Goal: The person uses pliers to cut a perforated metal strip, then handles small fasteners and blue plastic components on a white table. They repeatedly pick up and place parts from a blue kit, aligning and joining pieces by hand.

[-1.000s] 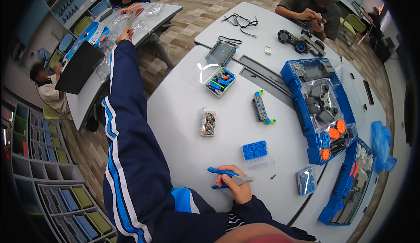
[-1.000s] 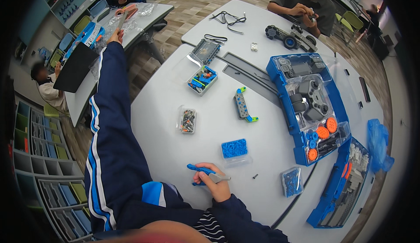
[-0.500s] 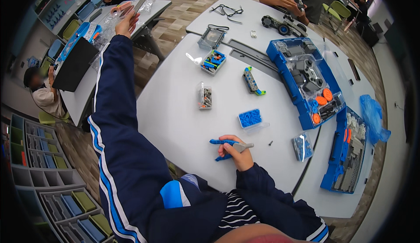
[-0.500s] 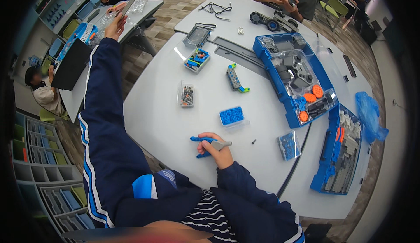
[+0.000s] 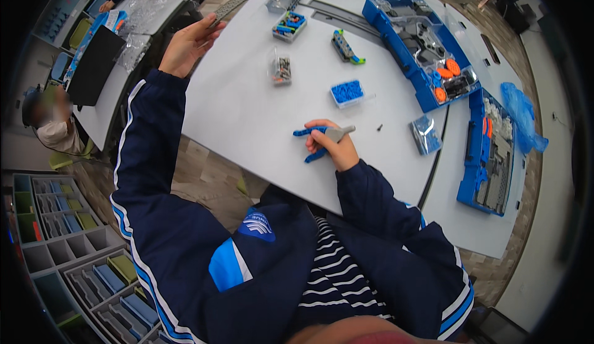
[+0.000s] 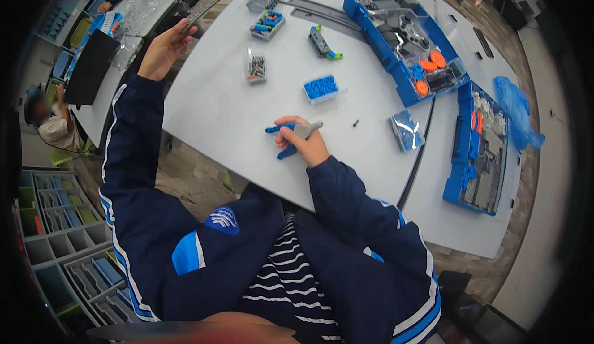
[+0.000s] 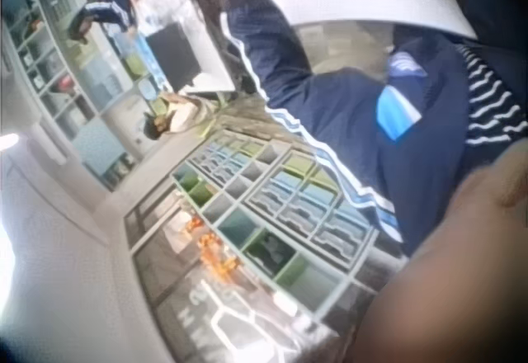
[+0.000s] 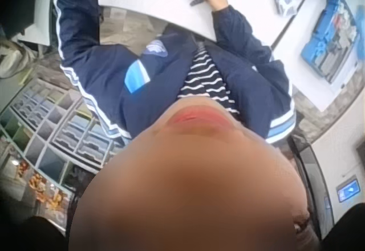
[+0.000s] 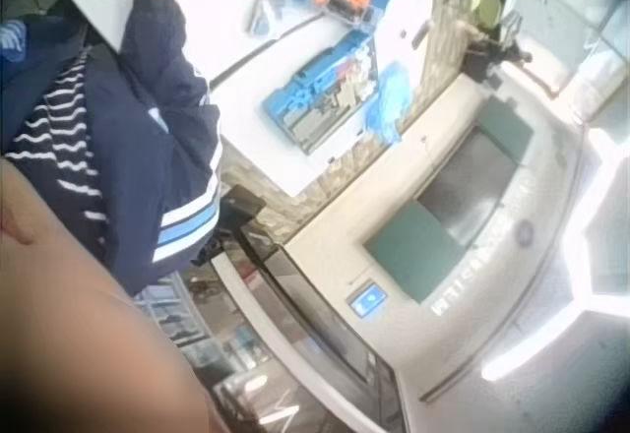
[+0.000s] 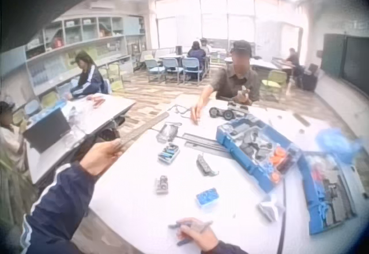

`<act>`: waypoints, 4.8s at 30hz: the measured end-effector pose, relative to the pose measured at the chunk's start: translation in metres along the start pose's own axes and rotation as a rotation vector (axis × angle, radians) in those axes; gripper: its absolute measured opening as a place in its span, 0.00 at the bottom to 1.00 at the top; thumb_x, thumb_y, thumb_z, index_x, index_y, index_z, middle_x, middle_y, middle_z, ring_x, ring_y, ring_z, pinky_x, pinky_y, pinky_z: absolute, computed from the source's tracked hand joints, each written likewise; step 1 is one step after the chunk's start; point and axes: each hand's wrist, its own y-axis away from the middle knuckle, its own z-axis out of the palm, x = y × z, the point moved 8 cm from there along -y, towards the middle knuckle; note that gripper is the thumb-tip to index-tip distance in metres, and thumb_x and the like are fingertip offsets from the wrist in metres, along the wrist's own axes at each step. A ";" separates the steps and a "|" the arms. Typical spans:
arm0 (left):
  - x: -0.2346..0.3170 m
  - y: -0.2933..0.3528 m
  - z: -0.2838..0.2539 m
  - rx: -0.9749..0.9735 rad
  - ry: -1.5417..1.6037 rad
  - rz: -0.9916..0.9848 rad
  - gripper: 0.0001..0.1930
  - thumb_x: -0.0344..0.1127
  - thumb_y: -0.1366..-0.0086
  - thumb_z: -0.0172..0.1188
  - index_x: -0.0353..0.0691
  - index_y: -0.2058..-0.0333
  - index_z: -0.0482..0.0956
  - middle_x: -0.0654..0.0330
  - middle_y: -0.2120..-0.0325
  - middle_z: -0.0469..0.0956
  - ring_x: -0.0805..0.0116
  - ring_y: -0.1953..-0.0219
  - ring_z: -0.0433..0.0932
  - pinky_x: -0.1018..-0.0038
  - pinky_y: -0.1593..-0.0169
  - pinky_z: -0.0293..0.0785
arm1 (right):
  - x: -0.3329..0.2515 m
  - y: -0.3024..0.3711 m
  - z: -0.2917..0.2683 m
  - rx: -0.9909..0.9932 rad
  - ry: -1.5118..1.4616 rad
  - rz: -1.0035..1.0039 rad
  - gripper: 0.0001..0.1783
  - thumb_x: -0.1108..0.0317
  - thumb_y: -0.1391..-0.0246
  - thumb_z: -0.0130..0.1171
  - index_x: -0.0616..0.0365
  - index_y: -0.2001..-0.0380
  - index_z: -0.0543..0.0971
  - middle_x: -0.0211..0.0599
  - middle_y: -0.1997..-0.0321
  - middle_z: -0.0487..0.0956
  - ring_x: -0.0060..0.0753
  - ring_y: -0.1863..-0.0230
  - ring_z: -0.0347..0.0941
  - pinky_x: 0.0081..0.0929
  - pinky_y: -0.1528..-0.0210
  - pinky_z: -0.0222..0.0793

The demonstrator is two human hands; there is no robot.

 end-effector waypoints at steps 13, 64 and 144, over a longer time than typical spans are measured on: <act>-0.142 0.164 0.068 0.026 0.056 -0.131 0.14 0.44 0.30 0.61 0.38 0.60 0.84 0.60 0.63 0.85 0.81 0.65 0.76 0.81 0.57 0.70 | -0.018 0.054 -0.071 0.033 -0.005 -0.011 0.21 0.62 0.33 0.53 0.68 0.45 0.73 0.40 0.66 0.80 0.28 0.65 0.78 0.24 0.61 0.75; -0.111 0.223 0.207 -0.337 -0.449 0.119 0.14 0.29 0.30 0.56 0.33 0.48 0.79 0.57 0.69 0.84 0.73 0.69 0.80 0.77 0.61 0.75 | -0.324 0.463 -0.351 1.184 0.431 -1.255 0.17 0.54 0.32 0.55 0.59 0.55 0.75 0.37 0.63 0.78 0.33 0.65 0.79 0.33 0.58 0.77; -0.151 0.221 0.182 -0.227 -0.506 0.105 0.09 0.29 0.32 0.58 0.34 0.56 0.82 0.64 0.73 0.78 0.77 0.69 0.77 0.80 0.63 0.70 | -0.261 0.392 -0.591 1.306 1.576 0.189 0.12 0.59 0.48 0.71 0.57 0.67 0.87 0.32 0.73 0.85 0.25 0.72 0.80 0.28 0.65 0.75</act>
